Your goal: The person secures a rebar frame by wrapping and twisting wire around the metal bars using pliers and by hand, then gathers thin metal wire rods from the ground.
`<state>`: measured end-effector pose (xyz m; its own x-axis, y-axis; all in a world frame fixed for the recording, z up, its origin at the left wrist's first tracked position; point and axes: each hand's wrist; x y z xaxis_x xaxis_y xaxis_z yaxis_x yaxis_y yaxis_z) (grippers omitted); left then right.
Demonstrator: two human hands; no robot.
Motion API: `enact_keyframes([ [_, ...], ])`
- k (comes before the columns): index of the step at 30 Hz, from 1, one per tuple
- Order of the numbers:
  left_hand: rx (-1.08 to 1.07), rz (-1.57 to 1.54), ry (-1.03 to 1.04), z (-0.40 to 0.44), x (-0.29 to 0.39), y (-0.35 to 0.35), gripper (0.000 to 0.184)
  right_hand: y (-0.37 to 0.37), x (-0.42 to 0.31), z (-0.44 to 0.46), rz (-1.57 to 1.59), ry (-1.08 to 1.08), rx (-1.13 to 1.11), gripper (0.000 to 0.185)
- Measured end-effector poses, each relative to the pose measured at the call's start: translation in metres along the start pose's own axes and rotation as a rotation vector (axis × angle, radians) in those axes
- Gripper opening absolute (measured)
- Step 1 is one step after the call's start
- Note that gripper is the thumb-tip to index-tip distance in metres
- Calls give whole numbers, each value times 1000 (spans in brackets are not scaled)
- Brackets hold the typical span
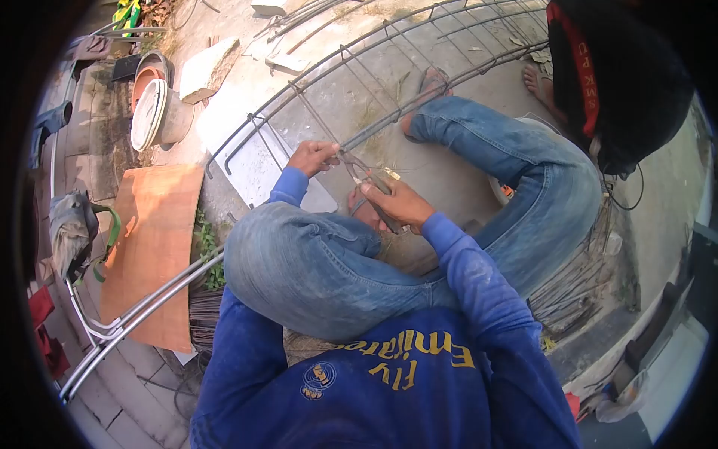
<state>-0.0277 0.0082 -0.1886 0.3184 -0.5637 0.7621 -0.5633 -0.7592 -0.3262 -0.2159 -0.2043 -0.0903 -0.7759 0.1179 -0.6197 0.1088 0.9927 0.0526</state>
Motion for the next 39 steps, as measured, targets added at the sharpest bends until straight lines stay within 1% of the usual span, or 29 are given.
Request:
enact_keyframes([
  [2,-6,-20,-16,2,-2,1,52,9,32,24,186,92,-157,50],
  [3,-10,-34,-17,2,-4,0,52,14,33,25,278,136,-233,50],
  [6,-7,-43,-16,8,-3,1,53,16,28,17,434,269,-252,46],
  [8,-8,-47,-32,4,-7,1,51,16,22,9,-99,38,192,36],
  [10,-16,-52,-37,4,-4,1,49,18,19,8,-503,-176,436,37],
  [15,-5,-27,-32,3,0,1,47,6,22,2,-1168,-606,620,52],
  [18,5,-19,-24,2,-3,3,46,5,42,20,616,318,-270,62],
  [21,2,3,13,8,-3,5,47,-3,46,24,313,257,-147,70],
  [24,69,12,50,1,-5,7,48,-2,13,14,-111,-37,61,65],
  [27,67,45,99,4,-9,6,49,6,11,17,-305,-203,126,63],
  [28,76,36,97,3,-11,4,49,9,12,17,-242,-190,145,61],
  [31,89,16,91,4,-9,8,50,12,44,37,414,201,-170,56],
  [34,84,7,62,4,-6,9,51,29,52,31,552,293,-228,44],
  [36,73,4,57,2,-5,9,50,27,64,38,-114,-136,265,43],
  [37,75,0,49,2,-7,8,50,26,48,22,-438,-315,392,46],
  [38,59,27,30,4,-9,7,50,25,31,6,-777,-453,570,49],
  [39,58,25,24,3,-10,7,50,23,29,0,-874,-524,627,47],
])
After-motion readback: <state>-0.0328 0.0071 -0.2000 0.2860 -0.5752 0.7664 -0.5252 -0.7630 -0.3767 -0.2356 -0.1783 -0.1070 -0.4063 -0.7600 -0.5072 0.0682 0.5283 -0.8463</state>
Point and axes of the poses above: each hand's wrist, its own z-axis towards the middle knuckle, its own y-axis out of the palm, x = y × z, and after that the axes turned 13 degrees about x, right-handed
